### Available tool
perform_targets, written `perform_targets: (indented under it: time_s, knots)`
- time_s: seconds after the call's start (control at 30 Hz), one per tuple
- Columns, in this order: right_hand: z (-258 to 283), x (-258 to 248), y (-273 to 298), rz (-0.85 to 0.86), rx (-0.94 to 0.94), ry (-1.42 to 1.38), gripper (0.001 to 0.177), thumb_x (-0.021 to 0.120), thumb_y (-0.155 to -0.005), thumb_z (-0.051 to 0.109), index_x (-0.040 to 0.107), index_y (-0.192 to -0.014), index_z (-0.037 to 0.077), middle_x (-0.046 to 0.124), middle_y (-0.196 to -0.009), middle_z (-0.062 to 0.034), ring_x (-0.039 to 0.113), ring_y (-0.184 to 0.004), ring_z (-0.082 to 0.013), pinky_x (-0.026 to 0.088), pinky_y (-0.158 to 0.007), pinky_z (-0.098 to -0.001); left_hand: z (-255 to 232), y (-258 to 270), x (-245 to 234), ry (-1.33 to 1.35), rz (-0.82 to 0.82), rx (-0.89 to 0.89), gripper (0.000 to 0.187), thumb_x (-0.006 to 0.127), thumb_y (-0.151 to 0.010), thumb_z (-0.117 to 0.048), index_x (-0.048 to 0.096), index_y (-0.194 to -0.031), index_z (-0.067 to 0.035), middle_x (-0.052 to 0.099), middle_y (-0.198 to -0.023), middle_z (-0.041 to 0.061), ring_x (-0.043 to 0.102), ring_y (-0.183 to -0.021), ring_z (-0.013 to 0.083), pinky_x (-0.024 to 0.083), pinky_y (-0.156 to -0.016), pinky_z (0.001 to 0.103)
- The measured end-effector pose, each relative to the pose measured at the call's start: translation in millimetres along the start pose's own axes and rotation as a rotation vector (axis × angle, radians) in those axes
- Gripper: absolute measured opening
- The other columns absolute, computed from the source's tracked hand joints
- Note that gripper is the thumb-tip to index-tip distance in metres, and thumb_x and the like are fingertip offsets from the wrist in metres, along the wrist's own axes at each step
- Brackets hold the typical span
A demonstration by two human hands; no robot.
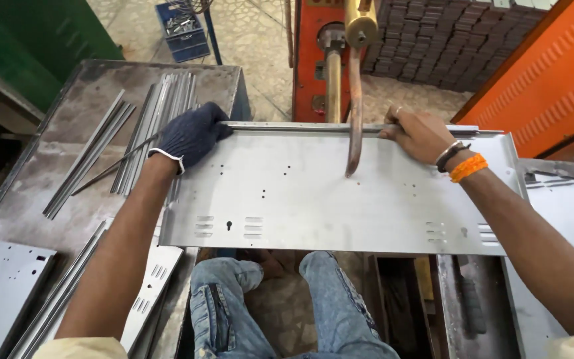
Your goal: Using a stationary spot welding machine to attach thin metal strips to larger metal panels.
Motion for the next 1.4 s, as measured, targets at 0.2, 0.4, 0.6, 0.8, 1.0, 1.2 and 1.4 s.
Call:
perform_targets:
  time_s: [0.2,0.4,0.6,0.8,1.0,1.2,1.4]
  knots:
    - [2,0,0,-0.037,0.017,-0.073,0.044,0.063,-0.098,0.043,0.059,-0.117,0.003,0.073,-0.097,-0.0233,0.07,-0.092,-0.0434,0.051,-0.078,-0.0526,5,-3,4,-0.009,0.048,0.014,0.033,0.065,-0.098,-0.039,0.063,-0.106,-0.008,0.071,-0.091,0.025,0.067,-0.089,0.0467,0.05,-0.076,0.058]
    - [2,4,-3,-0.013,0.022,-0.042,0.045,0.061,-0.1,0.045,0.056,-0.117,0.004,0.073,-0.094,-0.0219,0.072,-0.088,-0.0398,0.053,-0.075,-0.0508,-4,1,2,-0.049,0.024,0.021,0.033,0.063,-0.1,-0.038,0.061,-0.11,-0.007,0.071,-0.09,0.026,0.067,-0.087,0.0482,0.049,-0.075,0.059]
    - [-2,16,-2,0.003,0.0,0.178,0.045,0.049,-0.108,0.047,0.069,-0.098,0.008,0.072,-0.083,-0.0161,0.069,-0.078,-0.0366,0.049,-0.075,-0.0516,-2,3,3,-0.065,0.002,0.056,0.023,0.06,-0.097,-0.031,0.07,-0.113,-0.019,0.073,-0.091,0.02,0.069,-0.087,0.0431,0.052,-0.075,0.056]
    - [6,4,31,-0.068,-0.032,0.107,0.047,0.05,-0.107,0.044,0.068,-0.087,0.006,0.065,-0.07,-0.0156,0.062,-0.068,-0.0352,0.044,-0.068,-0.0503,-24,28,-4,-0.106,-0.028,0.117,0.023,0.064,-0.098,-0.034,0.074,-0.107,-0.016,0.074,-0.093,0.018,0.069,-0.085,0.0427,0.052,-0.075,0.056]
    - [-5,16,97,-0.139,-0.081,0.003,0.034,0.059,-0.098,0.037,0.074,-0.09,0.008,0.069,-0.073,-0.0158,0.064,-0.066,-0.0365,0.044,-0.059,-0.05,-45,69,17,-0.107,0.05,0.112,0.025,0.063,-0.097,-0.033,0.073,-0.114,-0.017,0.074,-0.094,0.018,0.07,-0.086,0.0419,0.053,-0.075,0.055]
    - [-4,19,98,-0.168,-0.087,0.007,0.035,0.065,-0.099,0.039,0.075,-0.09,0.007,0.068,-0.07,-0.0151,0.064,-0.069,-0.0354,0.044,-0.064,-0.0493,-50,71,19,-0.094,0.063,0.096,0.028,0.066,-0.096,-0.036,0.074,-0.114,-0.016,0.075,-0.097,0.017,0.071,-0.088,0.0408,0.053,-0.076,0.053]
    - [-16,35,86,-0.084,-0.04,0.007,0.034,0.063,-0.098,0.04,0.078,-0.099,0.009,0.065,-0.058,-0.0142,0.06,-0.052,-0.0316,0.043,-0.06,-0.048,-43,64,17,-0.094,0.062,0.071,0.028,0.066,-0.094,-0.034,0.075,-0.115,-0.018,0.075,-0.096,0.017,0.071,-0.088,0.0401,0.054,-0.076,0.052]
Point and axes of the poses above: each hand's wrist, its own y-axis away from the middle knuckle, its own x-axis out of the palm, z = x × y, the point moved 4 cm from there along -y, towards the middle knuckle
